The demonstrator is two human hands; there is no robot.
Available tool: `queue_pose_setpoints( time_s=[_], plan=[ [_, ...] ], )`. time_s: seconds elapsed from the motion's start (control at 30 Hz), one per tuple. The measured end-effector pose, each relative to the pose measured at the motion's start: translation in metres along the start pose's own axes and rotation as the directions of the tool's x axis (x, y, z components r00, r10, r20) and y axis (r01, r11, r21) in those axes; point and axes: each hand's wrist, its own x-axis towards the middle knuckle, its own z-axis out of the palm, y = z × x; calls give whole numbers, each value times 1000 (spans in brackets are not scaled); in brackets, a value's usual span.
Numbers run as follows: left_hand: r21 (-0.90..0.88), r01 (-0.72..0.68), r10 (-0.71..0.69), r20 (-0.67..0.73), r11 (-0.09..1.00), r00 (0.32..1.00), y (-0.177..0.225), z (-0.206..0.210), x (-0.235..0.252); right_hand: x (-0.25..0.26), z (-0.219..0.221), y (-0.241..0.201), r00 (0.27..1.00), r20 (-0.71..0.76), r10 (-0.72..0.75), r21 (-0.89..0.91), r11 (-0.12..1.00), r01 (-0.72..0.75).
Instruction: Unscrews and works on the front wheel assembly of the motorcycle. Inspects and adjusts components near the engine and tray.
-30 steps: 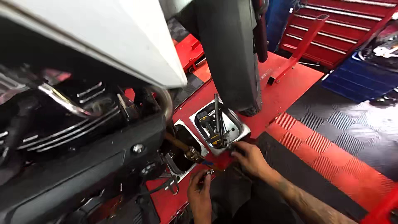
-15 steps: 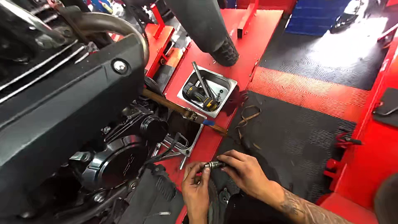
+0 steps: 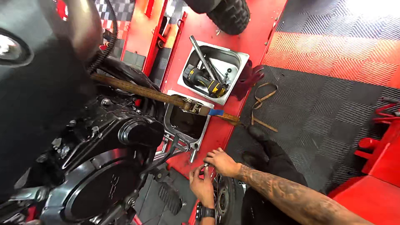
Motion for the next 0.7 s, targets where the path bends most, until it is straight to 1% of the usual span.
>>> queue_pose_setpoints(
  time_s=[0.1, 0.17, 0.23, 0.27, 0.3, 0.33, 0.37, 0.4, 0.47, 0.5, 0.57, 0.63, 0.67, 0.7],
  plan=[
    [125, 99, -105, 40, 987, 994, -15, 15, 25, 24, 26, 12, 997, 63, 41, -69, 997, -37],
    [171, 122, -137, 75, 978, 988, -23, 25, 32, 30, 37, 20, 995, 66, 70, -118, 991, -62],
    [201, 129, -150, 92, 971, 984, -29, 32, 32, 23, 40, 22, 996, 46, 76, -157, 985, -68],
    [208, 139, -161, 93, 968, 983, -31, 31, 30, 11, 38, 20, 997, 10, 79, -164, 984, -76],
    [205, 145, -167, 95, 968, 981, -33, 30, 29, -7, 32, 18, 994, -45, 99, -150, 983, -105],
    [201, 146, -168, 97, 969, 981, -33, 29, 30, -32, 21, 17, 982, -111, 150, -125, 979, -163],
    [194, 147, -169, 104, 970, 980, -32, 29, 31, -64, 5, 15, 960, -154, 235, -96, 963, -252],
    [188, 147, -170, 116, 971, 979, -32, 27, 31, -104, -12, 13, 922, -163, 350, -91, 925, -368],
    [170, 143, -167, 140, 975, 976, -28, 23, 33, -193, -48, 10, 812, -117, 572, -156, 797, -584],
    [145, 149, -170, 141, 978, 975, -27, 23, 34, -236, -68, 4, 749, -81, 658, -189, 727, -660],
    [48, 176, -181, 124, 983, 976, -27, 23, 33, -313, -103, -18, 638, 20, 770, -233, 624, -746],
    [-92, 194, -186, 83, 977, 979, -28, 27, 28, -357, -138, -46, 563, 111, 819, -195, 574, -796],
    [-139, 201, -193, 70, 970, 979, -27, 28, 27, -368, -154, -56, 549, 110, 829, -155, 559, -814],
    [-159, 203, -195, 62, 966, 979, -27, 28, 26, -375, -167, -59, 543, 74, 837, -111, 548, -829]
  ],
)
